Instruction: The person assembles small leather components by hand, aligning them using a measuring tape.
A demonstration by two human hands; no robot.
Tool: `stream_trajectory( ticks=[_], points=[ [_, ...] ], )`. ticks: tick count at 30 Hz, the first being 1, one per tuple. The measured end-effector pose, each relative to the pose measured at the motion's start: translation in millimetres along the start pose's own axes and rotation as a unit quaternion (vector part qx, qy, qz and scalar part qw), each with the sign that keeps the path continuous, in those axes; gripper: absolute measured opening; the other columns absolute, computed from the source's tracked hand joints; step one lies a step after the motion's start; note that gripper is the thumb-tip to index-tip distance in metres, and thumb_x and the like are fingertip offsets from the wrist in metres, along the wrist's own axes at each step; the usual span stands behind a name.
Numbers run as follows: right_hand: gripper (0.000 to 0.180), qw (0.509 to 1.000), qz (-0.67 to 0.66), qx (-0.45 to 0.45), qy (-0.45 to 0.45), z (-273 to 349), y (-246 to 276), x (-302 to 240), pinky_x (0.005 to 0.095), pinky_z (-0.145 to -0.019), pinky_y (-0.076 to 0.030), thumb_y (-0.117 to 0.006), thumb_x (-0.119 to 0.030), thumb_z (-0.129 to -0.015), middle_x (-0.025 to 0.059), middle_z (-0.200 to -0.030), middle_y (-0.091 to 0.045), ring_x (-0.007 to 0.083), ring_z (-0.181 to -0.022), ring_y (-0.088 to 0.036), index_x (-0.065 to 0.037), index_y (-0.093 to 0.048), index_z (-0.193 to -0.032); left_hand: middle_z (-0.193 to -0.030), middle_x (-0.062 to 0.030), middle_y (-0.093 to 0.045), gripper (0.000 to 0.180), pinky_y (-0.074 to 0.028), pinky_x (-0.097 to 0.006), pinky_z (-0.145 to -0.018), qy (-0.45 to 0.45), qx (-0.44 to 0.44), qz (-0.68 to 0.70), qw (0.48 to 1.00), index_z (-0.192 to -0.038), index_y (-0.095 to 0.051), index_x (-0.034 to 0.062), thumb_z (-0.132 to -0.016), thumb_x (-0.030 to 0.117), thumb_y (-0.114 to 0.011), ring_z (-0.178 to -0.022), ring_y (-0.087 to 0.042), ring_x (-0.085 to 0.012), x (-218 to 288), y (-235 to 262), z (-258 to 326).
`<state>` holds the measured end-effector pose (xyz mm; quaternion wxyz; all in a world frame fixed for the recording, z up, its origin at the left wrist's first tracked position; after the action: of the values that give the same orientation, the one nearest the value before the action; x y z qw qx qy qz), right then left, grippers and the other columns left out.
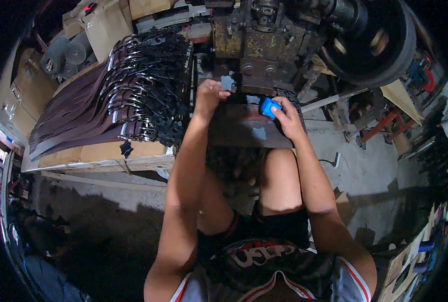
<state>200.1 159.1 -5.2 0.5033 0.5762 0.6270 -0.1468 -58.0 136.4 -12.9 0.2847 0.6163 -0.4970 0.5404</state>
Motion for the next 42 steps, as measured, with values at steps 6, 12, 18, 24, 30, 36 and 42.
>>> stream_trajectory(
  ticks=[6, 12, 18, 24, 30, 36, 42],
  points=[
    [0.032, 0.982, -0.17, 0.085, 0.001, -3.4, 12.7, 21.5, 0.0264, -0.083, -0.039, -0.051, -0.025, -0.087, 0.0062, -0.097, -0.056, 0.0134, -0.09, -0.051, 0.0, -0.052, -0.108, -0.073, -0.0096, -0.06, 0.012, -0.051, -0.027, -0.055, 0.004, -0.064, 0.003, 0.998, -0.087, -0.05, 0.0018, -0.092, 0.013, -0.048, -0.063, -0.064, -0.0186, 25.3, -23.3, 47.2],
    [0.031, 0.9, -0.373, 0.223, -0.043, -4.3, 27.2, 35.9, 0.0321, -0.075, -0.046, -0.048, -0.027, -0.09, 0.0094, -0.093, -0.058, 0.0191, -0.083, -0.057, 0.0, -0.051, -0.106, -0.075, -0.0093, -0.06, 0.011, -0.051, -0.028, -0.056, 0.07, -0.108, 0.0, 0.992, -0.086, -0.051, 0.0013, -0.09, 0.012, -0.051, -0.065, -0.064, -0.0192, 23.6, -34.1, 55.6],
    [0.031, 0.8, -0.503, 0.285, -0.161, 2.1, 32.6, 41.8, 0.0351, -0.068, -0.052, -0.047, -0.03, -0.091, 0.0119, -0.09, -0.059, 0.0243, -0.074, -0.062, -0.001, -0.049, -0.103, -0.077, -0.0107, -0.059, 0.01, -0.051, -0.034, -0.06, 0.064, -0.099, -0.022, 0.993, -0.085, -0.052, 0.0011, -0.088, 0.011, -0.053, -0.068, -0.064, -0.0234, 29.1, -46.0, 72.0],
    [0.033, 0.775, -0.537, 0.281, -0.177, 2.1, 35.4, 52.4, 0.0344, -0.068, -0.053, -0.048, -0.032, -0.091, 0.0112, -0.088, -0.059, 0.0242, -0.075, -0.063, -0.001, -0.049, -0.103, -0.102, -0.017, -0.058, 0.019, -0.047, -0.044, -0.077, -0.306, -0.22, -0.621, 0.688, -0.091, -0.06, 0.0038, -0.078, 0.017, -0.062, -0.095, -0.055, -0.0373, 37.7, -85.0, 129.9],
    [0.032, 0.784, -0.52, 0.285, -0.18, 2.8, 34.1, 47.6, 0.0343, -0.069, -0.054, -0.048, -0.031, -0.092, 0.0117, -0.089, -0.058, 0.0246, -0.078, -0.062, -0.002, -0.047, -0.105, -0.108, -0.0165, -0.057, 0.029, -0.043, -0.047, -0.083, -0.284, -0.195, -0.498, 0.796, -0.105, -0.059, 0.0078, -0.081, 0.025, -0.058, -0.099, -0.053, -0.0358, 56.7, -91.8, 101.6],
    [0.032, 0.772, -0.521, 0.31, -0.191, 5.8, 33.7, 45.3, 0.0307, -0.064, -0.054, -0.048, -0.032, -0.092, 0.0113, -0.085, -0.06, 0.0222, -0.073, -0.063, -0.002, -0.05, -0.102, -0.101, -0.017, -0.061, 0.042, -0.043, -0.049, -0.082, -0.2, -0.133, -0.632, 0.737, -0.12, -0.052, 0.0087, -0.084, 0.029, -0.056, -0.097, -0.055, -0.038, 14.8, -127.0, 49.3],
    [0.032, 0.785, -0.511, 0.298, -0.185, 3.9, 30.6, 42.1, 0.0307, -0.063, -0.054, -0.048, -0.032, -0.092, 0.011, -0.086, -0.061, 0.0219, -0.073, -0.063, -0.003, -0.05, -0.103, -0.087, -0.0194, -0.063, 0.028, -0.047, -0.044, -0.076, -0.236, -0.206, -0.571, 0.759, -0.104, -0.063, 0.0073, -0.085, 0.025, -0.053, -0.087, -0.062, -0.032, -2.6, -116.0, 26.9]
  ],
)
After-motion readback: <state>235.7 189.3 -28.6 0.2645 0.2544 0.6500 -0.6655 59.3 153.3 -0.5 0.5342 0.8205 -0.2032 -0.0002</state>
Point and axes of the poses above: each hand's wrist, its own z-axis away from the middle knuckle, its own y-axis out of the back of the hand, x = y × z, the point moved 4 cm from there along -z, towards the middle knuckle
